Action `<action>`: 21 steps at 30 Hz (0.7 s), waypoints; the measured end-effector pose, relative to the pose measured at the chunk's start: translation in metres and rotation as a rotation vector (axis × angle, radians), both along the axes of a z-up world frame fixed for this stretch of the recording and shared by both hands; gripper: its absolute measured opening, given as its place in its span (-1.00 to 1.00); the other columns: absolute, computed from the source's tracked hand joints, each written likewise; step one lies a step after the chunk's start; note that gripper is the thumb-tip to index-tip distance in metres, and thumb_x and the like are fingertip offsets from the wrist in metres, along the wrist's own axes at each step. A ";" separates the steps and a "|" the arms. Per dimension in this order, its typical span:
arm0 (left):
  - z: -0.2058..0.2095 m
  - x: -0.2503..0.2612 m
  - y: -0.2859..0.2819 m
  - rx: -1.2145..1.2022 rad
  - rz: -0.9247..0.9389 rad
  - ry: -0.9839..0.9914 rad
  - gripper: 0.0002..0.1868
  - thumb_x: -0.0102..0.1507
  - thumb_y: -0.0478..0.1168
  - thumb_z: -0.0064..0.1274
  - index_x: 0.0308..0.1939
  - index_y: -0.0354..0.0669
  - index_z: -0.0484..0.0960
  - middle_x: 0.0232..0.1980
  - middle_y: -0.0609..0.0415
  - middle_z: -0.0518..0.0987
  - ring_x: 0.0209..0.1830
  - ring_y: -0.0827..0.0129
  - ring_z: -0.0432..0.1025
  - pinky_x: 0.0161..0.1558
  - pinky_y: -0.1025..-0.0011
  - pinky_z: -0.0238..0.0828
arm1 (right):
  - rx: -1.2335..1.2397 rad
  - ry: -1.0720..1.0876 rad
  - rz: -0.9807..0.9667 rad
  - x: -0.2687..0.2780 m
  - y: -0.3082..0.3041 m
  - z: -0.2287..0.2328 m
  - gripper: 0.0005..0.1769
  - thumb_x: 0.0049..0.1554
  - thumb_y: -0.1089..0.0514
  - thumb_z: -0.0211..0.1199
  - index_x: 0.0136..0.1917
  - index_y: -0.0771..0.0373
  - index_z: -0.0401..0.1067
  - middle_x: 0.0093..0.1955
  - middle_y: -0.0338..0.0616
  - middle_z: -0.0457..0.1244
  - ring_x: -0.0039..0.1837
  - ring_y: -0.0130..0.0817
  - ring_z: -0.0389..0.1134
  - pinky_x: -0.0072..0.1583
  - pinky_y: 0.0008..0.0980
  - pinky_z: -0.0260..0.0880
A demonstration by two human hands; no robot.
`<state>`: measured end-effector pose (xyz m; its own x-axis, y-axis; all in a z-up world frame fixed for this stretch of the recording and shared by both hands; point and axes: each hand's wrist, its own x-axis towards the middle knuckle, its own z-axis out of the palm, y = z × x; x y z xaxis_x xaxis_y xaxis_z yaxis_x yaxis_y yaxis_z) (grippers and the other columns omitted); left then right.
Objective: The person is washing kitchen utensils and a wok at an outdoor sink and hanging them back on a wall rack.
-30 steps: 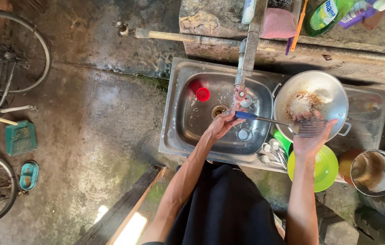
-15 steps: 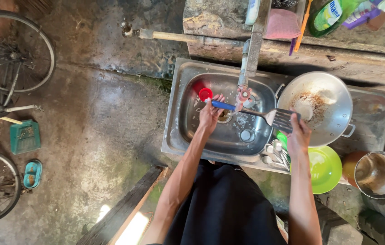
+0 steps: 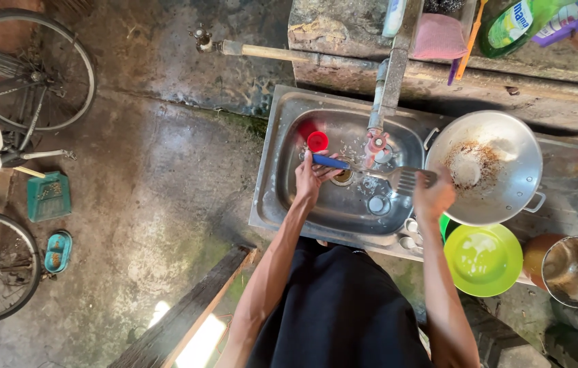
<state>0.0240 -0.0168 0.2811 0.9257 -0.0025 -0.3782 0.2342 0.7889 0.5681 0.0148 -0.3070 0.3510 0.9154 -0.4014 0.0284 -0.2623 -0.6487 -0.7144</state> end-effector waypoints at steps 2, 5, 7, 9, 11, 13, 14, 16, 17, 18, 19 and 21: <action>0.008 0.001 0.006 0.047 0.009 0.004 -0.35 0.50 0.15 -0.38 0.18 -0.48 0.42 0.10 -0.45 0.59 0.06 -0.12 0.58 0.07 0.00 0.64 | -0.209 -0.140 0.129 0.008 0.028 0.015 -0.71 0.17 0.14 0.40 0.09 0.36 0.53 0.01 0.09 0.39 0.05 -0.03 0.41 0.14 0.01 0.38; 0.023 0.003 0.012 0.113 0.029 0.011 -0.37 0.51 0.13 -0.40 0.13 -0.48 0.45 0.05 -0.46 0.61 0.04 -0.11 0.60 0.03 -0.01 0.66 | -0.472 -0.258 0.373 0.022 0.061 -0.007 -0.73 0.22 0.07 0.29 0.02 0.34 0.50 0.04 0.12 0.37 0.17 0.09 0.36 0.27 0.05 0.27; 0.033 0.004 0.013 0.132 0.034 0.013 -0.37 0.51 0.11 -0.42 0.11 -0.48 0.46 0.04 -0.45 0.62 0.04 -0.09 0.61 0.02 -0.01 0.67 | -0.524 -0.235 0.484 0.026 0.089 -0.010 -0.73 0.31 0.02 0.18 -0.07 0.28 0.49 0.03 0.06 0.38 0.20 0.06 0.37 0.31 0.04 0.26; 0.042 0.005 0.013 0.159 0.030 -0.012 -0.43 0.51 0.09 -0.43 0.06 -0.39 0.47 0.00 -0.42 0.63 0.00 -0.07 0.62 -0.02 0.02 0.67 | -0.242 0.272 0.632 0.028 0.124 0.012 -0.61 0.40 -0.06 -0.09 0.17 0.10 0.52 -0.16 0.07 0.37 -0.03 -0.04 0.42 0.12 0.02 0.38; 0.047 0.003 0.016 0.202 0.035 -0.036 -0.45 0.52 0.08 -0.42 0.02 -0.39 0.47 -0.01 -0.42 0.64 -0.04 -0.07 0.62 -0.04 0.02 0.69 | -0.201 0.319 0.646 0.027 0.135 0.005 -0.61 0.43 -0.06 -0.12 0.18 0.11 0.48 -0.15 0.06 0.36 -0.05 -0.05 0.42 0.06 -0.01 0.40; 0.052 0.003 0.023 0.243 0.043 -0.065 -0.46 0.53 0.07 -0.41 -0.01 -0.38 0.47 -0.03 -0.41 0.64 -0.07 -0.08 0.62 -0.06 0.02 0.70 | -0.162 0.361 0.662 0.029 0.138 -0.001 -0.62 0.47 -0.06 -0.16 0.18 0.12 0.44 -0.14 0.04 0.35 -0.06 -0.06 0.42 0.00 -0.05 0.43; 0.055 0.002 0.029 0.291 0.078 -0.038 -0.46 0.53 0.07 -0.41 -0.03 -0.39 0.47 -0.06 -0.41 0.64 -0.09 -0.06 0.63 -0.09 0.04 0.67 | -0.171 0.194 0.721 0.030 0.136 -0.004 -0.65 0.43 -0.03 -0.11 0.11 0.18 0.43 -0.12 0.01 0.35 -0.04 -0.06 0.39 0.01 -0.04 0.40; 0.062 0.001 0.044 0.342 0.109 -0.012 -0.45 0.52 0.07 -0.42 -0.05 -0.39 0.48 -0.10 -0.40 0.64 -0.11 -0.05 0.65 -0.11 0.06 0.64 | -0.178 0.027 0.774 0.030 0.130 -0.009 -0.67 0.39 -0.01 -0.06 0.03 0.24 0.42 -0.09 -0.01 0.34 -0.03 -0.06 0.36 0.01 -0.03 0.36; 0.065 0.000 0.052 0.397 0.122 -0.003 -0.44 0.51 0.08 -0.42 -0.05 -0.38 0.49 -0.10 -0.39 0.66 -0.13 -0.05 0.66 -0.15 0.06 0.64 | -0.233 0.008 0.811 0.030 0.125 -0.012 -0.69 0.38 -0.01 -0.03 0.04 0.23 0.41 -0.07 0.00 0.33 0.01 -0.05 0.34 0.06 -0.02 0.34; 0.069 0.001 0.060 0.453 0.136 0.004 -0.43 0.51 0.09 -0.42 -0.05 -0.38 0.51 -0.10 -0.38 0.68 -0.16 -0.04 0.66 -0.18 0.06 0.63 | -0.289 -0.011 0.848 0.031 0.121 -0.015 -0.70 0.36 -0.01 0.00 0.06 0.23 0.41 -0.05 0.00 0.32 0.04 -0.04 0.32 0.11 -0.02 0.32; 0.066 0.001 0.065 0.455 0.134 0.003 -0.43 0.51 0.09 -0.42 -0.05 -0.38 0.51 -0.10 -0.38 0.68 -0.16 -0.04 0.66 -0.18 0.06 0.63 | -0.287 -0.013 0.846 0.030 0.118 -0.015 -0.70 0.36 -0.01 0.00 0.06 0.23 0.41 -0.05 0.00 0.32 0.04 -0.04 0.32 0.11 -0.02 0.32; 0.059 -0.002 0.074 0.321 0.134 -0.028 -0.46 0.51 0.11 -0.44 -0.03 -0.30 0.45 -0.08 -0.35 0.67 -0.13 -0.01 0.65 -0.14 0.07 0.73 | -0.295 -0.061 0.859 0.027 0.112 -0.015 -0.68 0.34 0.01 0.02 0.20 0.25 0.40 0.13 0.05 0.27 0.15 0.01 0.26 0.21 0.00 0.26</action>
<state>0.0221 0.0572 0.3396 0.9198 0.2346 -0.3145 0.1216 0.5917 0.7969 0.0423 -0.1950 0.3359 0.8895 0.4499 0.0800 0.4289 -0.7618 -0.4854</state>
